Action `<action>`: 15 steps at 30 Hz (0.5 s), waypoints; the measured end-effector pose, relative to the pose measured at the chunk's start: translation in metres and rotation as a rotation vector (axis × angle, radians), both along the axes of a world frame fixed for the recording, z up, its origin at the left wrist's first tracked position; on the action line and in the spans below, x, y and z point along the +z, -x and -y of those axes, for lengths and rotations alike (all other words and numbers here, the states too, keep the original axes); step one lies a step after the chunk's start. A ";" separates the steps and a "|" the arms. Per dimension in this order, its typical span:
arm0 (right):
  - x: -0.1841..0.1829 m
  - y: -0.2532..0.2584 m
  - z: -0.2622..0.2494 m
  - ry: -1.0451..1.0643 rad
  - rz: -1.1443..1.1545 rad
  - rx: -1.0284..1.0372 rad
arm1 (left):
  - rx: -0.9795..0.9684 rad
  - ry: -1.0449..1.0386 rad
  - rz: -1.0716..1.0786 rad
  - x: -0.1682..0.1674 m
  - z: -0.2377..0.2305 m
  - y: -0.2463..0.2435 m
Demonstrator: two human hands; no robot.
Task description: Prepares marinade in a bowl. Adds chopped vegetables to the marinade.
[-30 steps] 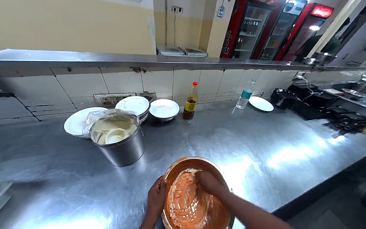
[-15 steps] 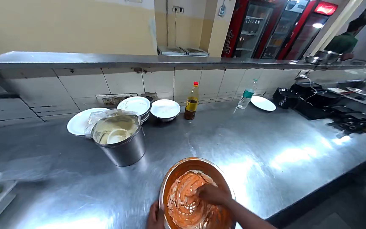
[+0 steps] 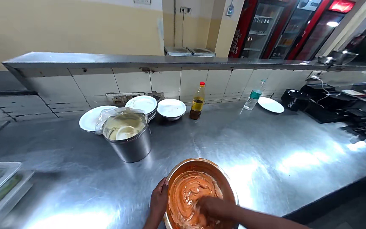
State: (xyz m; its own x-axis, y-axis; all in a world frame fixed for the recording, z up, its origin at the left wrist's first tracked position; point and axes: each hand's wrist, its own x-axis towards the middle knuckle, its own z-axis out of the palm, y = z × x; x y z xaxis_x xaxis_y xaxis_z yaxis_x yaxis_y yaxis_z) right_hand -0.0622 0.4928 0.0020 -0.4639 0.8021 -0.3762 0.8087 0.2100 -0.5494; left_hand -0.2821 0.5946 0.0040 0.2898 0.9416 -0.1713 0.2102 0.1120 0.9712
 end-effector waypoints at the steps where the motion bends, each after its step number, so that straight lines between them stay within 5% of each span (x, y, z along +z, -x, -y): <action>1: 0.004 -0.018 -0.014 0.021 0.057 -0.103 | -0.030 -0.023 -0.012 0.000 -0.001 0.001; 4: -0.004 0.016 -0.041 0.011 -0.013 -0.356 | -0.013 -0.048 -0.065 0.003 -0.002 -0.002; 6: -0.011 0.053 -0.012 0.009 -0.149 -0.206 | 0.001 -0.052 -0.108 0.002 -0.002 -0.004; 9: 0.006 0.002 0.002 0.197 -0.029 -0.003 | -0.041 -0.070 -0.075 0.001 -0.007 0.000; 11: 0.022 -0.028 -0.022 0.181 0.141 -0.178 | -0.060 -0.066 -0.035 0.000 -0.007 0.000; 13: 0.015 0.002 -0.041 0.095 0.088 -0.342 | -0.045 -0.062 -0.056 0.001 -0.005 -0.002; 15: -0.001 0.051 -0.027 0.067 -0.148 -0.280 | -0.018 -0.071 -0.105 0.002 -0.006 -0.005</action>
State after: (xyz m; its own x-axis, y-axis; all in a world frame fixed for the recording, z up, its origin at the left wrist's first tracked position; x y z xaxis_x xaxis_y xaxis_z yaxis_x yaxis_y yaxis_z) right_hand -0.1130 0.5194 0.0011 -0.2820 0.8822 -0.3771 0.7402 -0.0501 -0.6705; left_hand -0.2770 0.6005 0.0063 0.2910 0.9472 -0.1343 0.3123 0.0386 0.9492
